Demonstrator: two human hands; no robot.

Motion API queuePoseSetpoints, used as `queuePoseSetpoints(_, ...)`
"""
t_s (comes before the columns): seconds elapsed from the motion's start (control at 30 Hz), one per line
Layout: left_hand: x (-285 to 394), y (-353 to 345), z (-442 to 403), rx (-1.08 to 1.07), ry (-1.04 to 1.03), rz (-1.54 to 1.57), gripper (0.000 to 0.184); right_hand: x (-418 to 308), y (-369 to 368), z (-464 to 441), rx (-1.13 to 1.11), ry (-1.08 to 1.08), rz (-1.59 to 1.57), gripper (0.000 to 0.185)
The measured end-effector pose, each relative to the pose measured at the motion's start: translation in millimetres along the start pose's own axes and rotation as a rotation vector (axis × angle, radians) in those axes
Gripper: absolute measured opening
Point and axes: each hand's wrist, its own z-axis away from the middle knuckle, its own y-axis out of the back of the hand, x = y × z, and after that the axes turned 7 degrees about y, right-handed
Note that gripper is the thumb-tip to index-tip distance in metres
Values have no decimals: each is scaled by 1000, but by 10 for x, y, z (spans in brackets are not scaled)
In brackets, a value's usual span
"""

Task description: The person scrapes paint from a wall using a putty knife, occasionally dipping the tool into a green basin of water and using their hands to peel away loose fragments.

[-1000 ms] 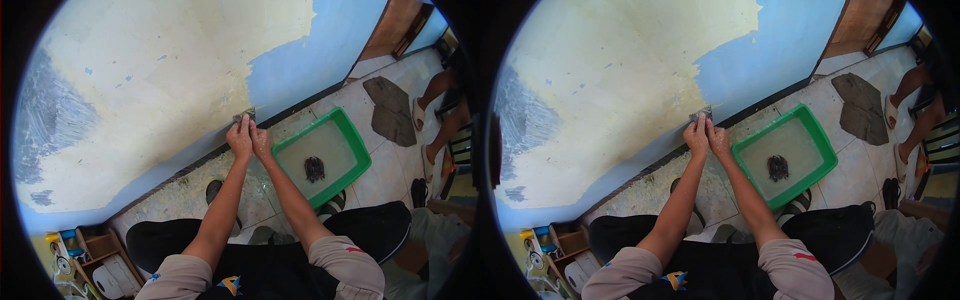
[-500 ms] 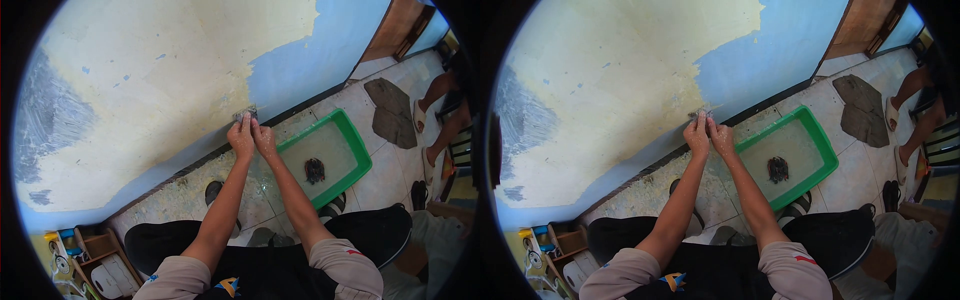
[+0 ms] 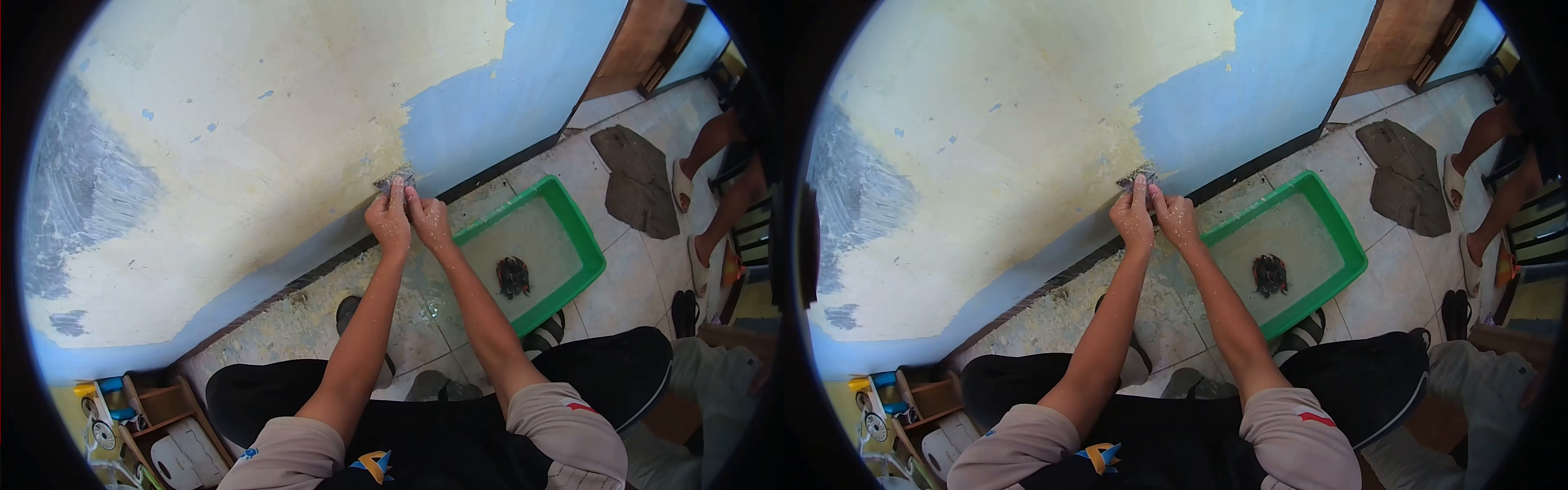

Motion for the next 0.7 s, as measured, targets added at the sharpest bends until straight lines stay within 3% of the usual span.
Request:
queuePoseSetpoints(0.33, -108, 93, -10, -39, 55, -196, 39, 188, -116, 49, 36, -34, 22, 62)
queuePoseSetpoints(0.4, 59, 44, -62, -19, -62, -87, 39, -21, -76, -107, 41, 15, -12, 62)
queuePoseSetpoints(0.53, 113, -1, -105, -25, -31, 56, 41, -161, -46, -28, 38, -3, -68, 65)
queuePoseSetpoints(0.7, -72, 69, -8, 10, -11, -194, 49, 18, -66, 128, 53, -57, -51, 70)
